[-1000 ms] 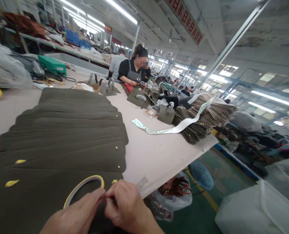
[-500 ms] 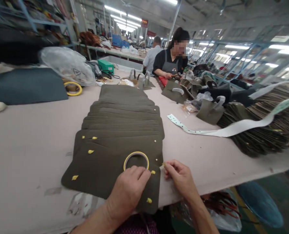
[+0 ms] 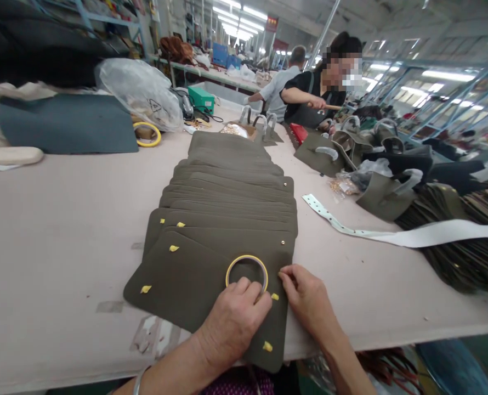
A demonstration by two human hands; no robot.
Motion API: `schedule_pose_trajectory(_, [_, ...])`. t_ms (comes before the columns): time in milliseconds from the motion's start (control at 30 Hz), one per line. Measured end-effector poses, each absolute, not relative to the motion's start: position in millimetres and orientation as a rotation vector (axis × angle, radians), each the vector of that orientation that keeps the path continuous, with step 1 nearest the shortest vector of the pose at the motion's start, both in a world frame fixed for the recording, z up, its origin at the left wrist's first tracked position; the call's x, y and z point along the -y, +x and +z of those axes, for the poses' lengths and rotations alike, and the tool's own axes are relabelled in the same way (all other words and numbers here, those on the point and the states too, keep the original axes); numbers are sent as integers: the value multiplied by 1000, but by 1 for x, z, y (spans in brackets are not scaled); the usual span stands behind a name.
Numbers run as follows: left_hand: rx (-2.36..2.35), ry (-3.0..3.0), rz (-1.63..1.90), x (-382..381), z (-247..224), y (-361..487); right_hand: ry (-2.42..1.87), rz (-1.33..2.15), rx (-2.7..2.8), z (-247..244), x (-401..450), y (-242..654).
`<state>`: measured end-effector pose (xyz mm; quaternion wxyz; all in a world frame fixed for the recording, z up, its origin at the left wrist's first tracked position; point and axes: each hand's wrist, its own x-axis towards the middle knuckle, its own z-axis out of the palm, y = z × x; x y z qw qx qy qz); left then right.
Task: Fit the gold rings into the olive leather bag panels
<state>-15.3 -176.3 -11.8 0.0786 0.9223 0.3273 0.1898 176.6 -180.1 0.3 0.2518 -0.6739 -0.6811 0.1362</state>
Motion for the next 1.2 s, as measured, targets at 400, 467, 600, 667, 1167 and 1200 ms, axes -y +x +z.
schedule_pose_trajectory(400, [-981,2727,565,177,-10,-16,-1733,117,1998,-6,201,183])
schedule_pose_trajectory(467, [-984,2730,564,177,-10,-16,-1799,69,2000,-7,198,179])
schedule_pose_trajectory(600, [-989,2743,564,177,-9,-15,-1895,69,2008,-2,191,172])
schedule_pose_trajectory(667, [-996,2753,575,177,-9,-15,-1912,92,2017,1,186,170])
schedule_pose_trajectory(1167, [-899,2462,1078,184,14,-52,-2055,576,1895,22,198,171])
schedule_pose_trajectory(1200, [-896,2435,1082,184,16,-53,-2016,589,1859,21,201,170])
